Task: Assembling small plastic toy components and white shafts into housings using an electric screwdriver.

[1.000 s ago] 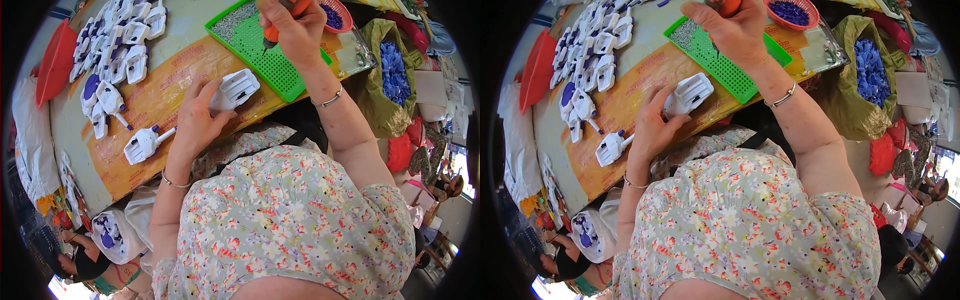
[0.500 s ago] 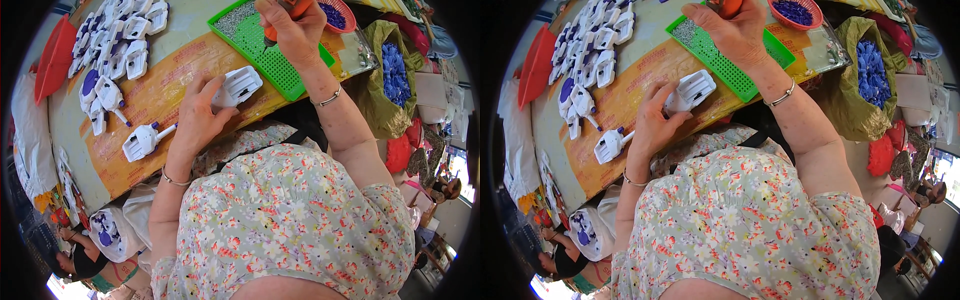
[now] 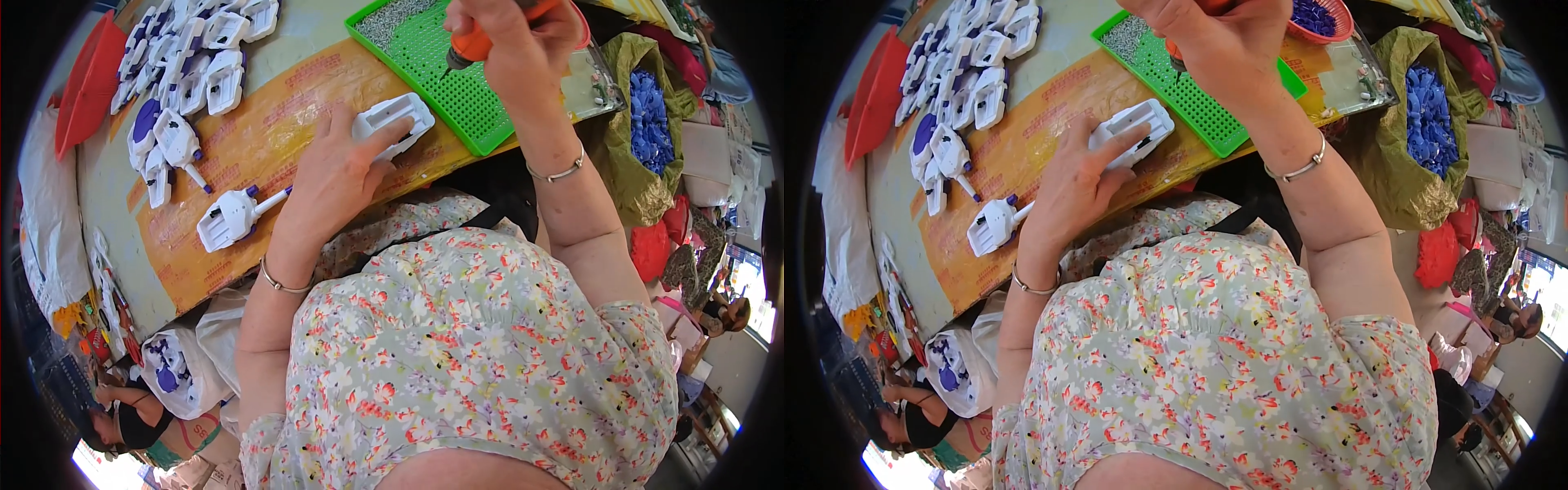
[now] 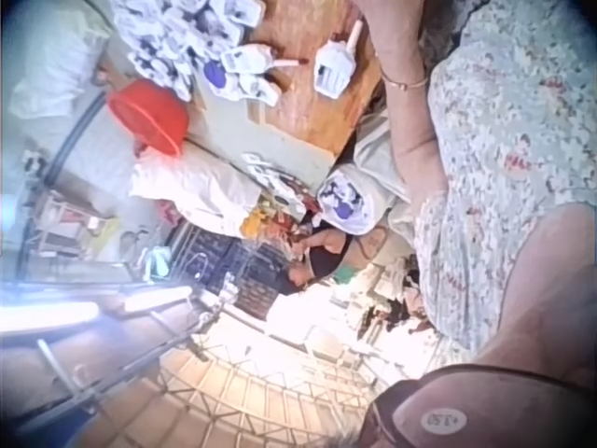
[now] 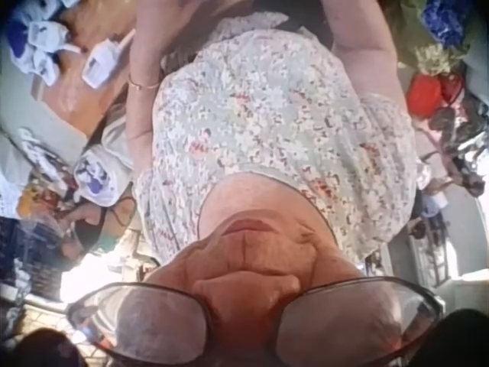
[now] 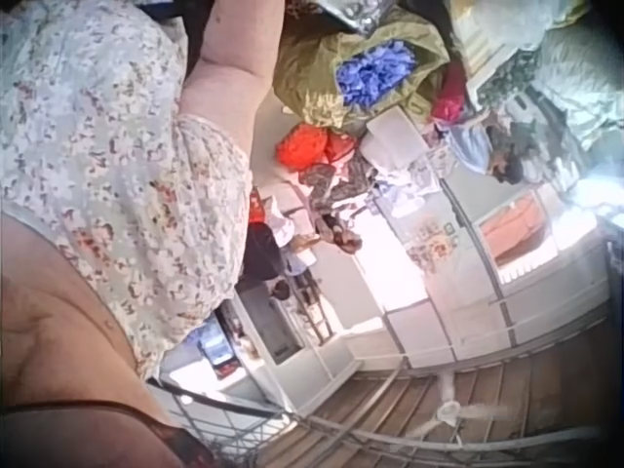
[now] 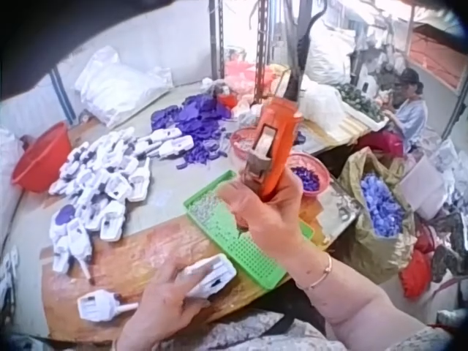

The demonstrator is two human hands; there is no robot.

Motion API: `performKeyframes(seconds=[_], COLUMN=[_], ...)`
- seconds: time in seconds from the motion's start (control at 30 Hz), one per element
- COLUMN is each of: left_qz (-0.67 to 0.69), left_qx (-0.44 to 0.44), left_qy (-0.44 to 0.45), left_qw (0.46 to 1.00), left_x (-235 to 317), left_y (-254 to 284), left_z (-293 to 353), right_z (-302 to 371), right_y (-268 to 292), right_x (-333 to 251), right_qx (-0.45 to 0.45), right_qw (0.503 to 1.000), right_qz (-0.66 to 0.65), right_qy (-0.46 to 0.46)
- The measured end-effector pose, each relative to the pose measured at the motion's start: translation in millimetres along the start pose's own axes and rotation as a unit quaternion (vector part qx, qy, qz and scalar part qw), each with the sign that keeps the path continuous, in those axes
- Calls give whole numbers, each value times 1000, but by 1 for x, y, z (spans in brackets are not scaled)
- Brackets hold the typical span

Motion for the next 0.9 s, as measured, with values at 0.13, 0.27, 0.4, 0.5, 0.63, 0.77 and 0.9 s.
performKeyframes(seconds=[0.13,0.27,0.4,0.5,0.63,0.77,0.9], left_qz=[-56,-21,7,20,20,24,19], left_qx=[-18,21,47,54,49,49,52], left_qy=[8,-1,-8,0,6,4,1], left_qw=[998,1000,999,998,999,999,998], left_x=[0,-6,-5,-8,-6,-8,-8], left_y=[-4,-8,-5,-6,-5,-6,-7], left_z=[-1,2,1,3,3,2,1], right_z=[-2,16,24,31,34,42,44], right_y=[-4,-24,-32,-44,-46,-44,-44], right_x=[-15,-44,-12,-26,-15,2,6], right_qx=[15,11,25,-46,-231,-78,-67], right_qw=[1000,996,987,991,909,997,998], right_qz=[11,-52,-134,-46,15,-15,-8], right_qy=[-21,-68,-80,-120,346,17,20])
Point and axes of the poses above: each hand's wrist, its own z-axis away from the middle knuckle, its own y-axis out of the back of the hand, x = y × z, the point moved 6 cm from there along -z, towards the middle knuckle, and after that the axes turned 13 degrees about -x, right-handed, at the moved point
